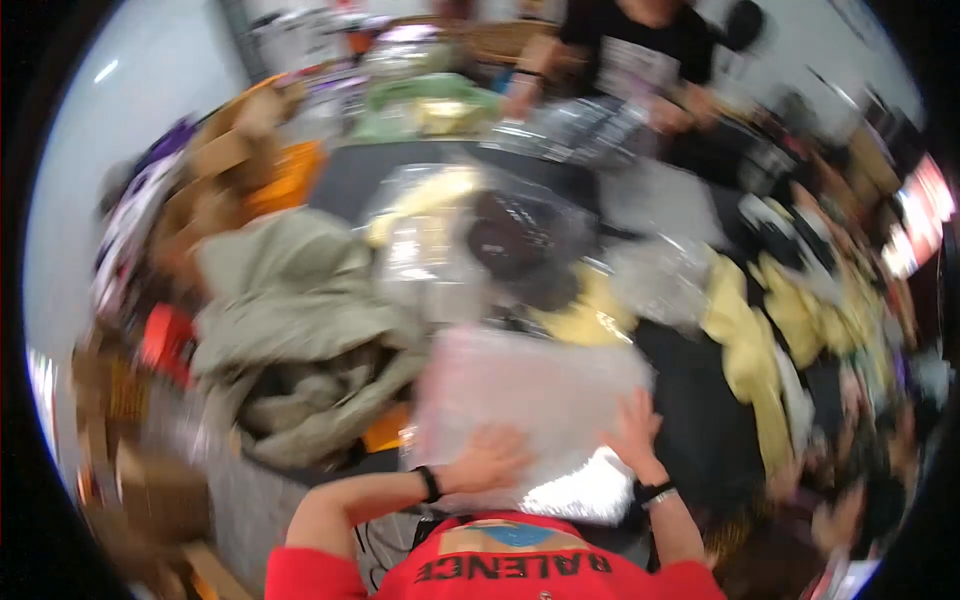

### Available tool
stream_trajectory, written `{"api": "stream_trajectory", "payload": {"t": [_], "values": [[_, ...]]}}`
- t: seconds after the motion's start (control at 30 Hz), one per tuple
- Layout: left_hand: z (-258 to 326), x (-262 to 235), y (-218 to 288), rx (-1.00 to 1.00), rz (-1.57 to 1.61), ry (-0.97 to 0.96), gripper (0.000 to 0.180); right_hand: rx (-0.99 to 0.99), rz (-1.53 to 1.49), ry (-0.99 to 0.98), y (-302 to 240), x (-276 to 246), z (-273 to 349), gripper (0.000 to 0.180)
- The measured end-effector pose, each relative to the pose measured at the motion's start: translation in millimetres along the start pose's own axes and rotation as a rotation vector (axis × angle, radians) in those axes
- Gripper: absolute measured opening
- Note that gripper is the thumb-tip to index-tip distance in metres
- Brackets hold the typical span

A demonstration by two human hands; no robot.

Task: Packaging various colors of slippers into plastic bags.

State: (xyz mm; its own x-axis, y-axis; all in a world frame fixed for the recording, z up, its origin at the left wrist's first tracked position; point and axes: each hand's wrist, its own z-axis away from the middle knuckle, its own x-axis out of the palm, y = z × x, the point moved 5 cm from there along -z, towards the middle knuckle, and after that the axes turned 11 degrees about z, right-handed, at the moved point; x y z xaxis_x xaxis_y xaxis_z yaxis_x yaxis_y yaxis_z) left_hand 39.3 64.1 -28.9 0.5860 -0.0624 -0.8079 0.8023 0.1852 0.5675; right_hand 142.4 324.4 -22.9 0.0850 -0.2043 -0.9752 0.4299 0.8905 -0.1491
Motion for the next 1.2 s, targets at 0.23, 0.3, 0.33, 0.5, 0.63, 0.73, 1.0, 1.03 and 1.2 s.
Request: {"api": "stream_trajectory", "payload": {"t": [0.23,0.3,0.33,0.5,0.63,0.73,1.0,1.03,1.2], "values": [[54,-80,-89,-0.513,0.352,0.883,0.082,0.342,-0.775,-0.075,18,40,89,0.087],[58,-69,-94,-0.744,0.651,0.861,0.083,0.447,-0.643,-0.144,14,53,103,0.092],[59,-64,-91,-0.735,0.773,0.86,0.083,0.477,-0.657,-0.131,12,55,107,0.092],[67,-17,-114,-0.617,1.052,0.795,0.083,0.524,-0.498,-0.16,8,48,114,0.095],[67,-36,-90,-0.704,0.697,0.775,0.082,0.512,-0.537,-0.111,17,64,124,0.085],[70,-59,-61,-0.807,0.264,0.769,0.075,0.591,-0.611,0.115,44,79,141,0.073],[38,-44,-44,-0.766,0.143,0.516,0.062,0.921,-0.035,0.213,82,88,160,0.055],[40,-29,-61,-0.823,0.115,0.466,0.059,0.922,-0.021,0.235,80,92,159,0.054],[34,-6,-56,-0.804,-0.068,0.423,0.059,0.888,-0.051,0.291,80,96,163,0.054]]}}
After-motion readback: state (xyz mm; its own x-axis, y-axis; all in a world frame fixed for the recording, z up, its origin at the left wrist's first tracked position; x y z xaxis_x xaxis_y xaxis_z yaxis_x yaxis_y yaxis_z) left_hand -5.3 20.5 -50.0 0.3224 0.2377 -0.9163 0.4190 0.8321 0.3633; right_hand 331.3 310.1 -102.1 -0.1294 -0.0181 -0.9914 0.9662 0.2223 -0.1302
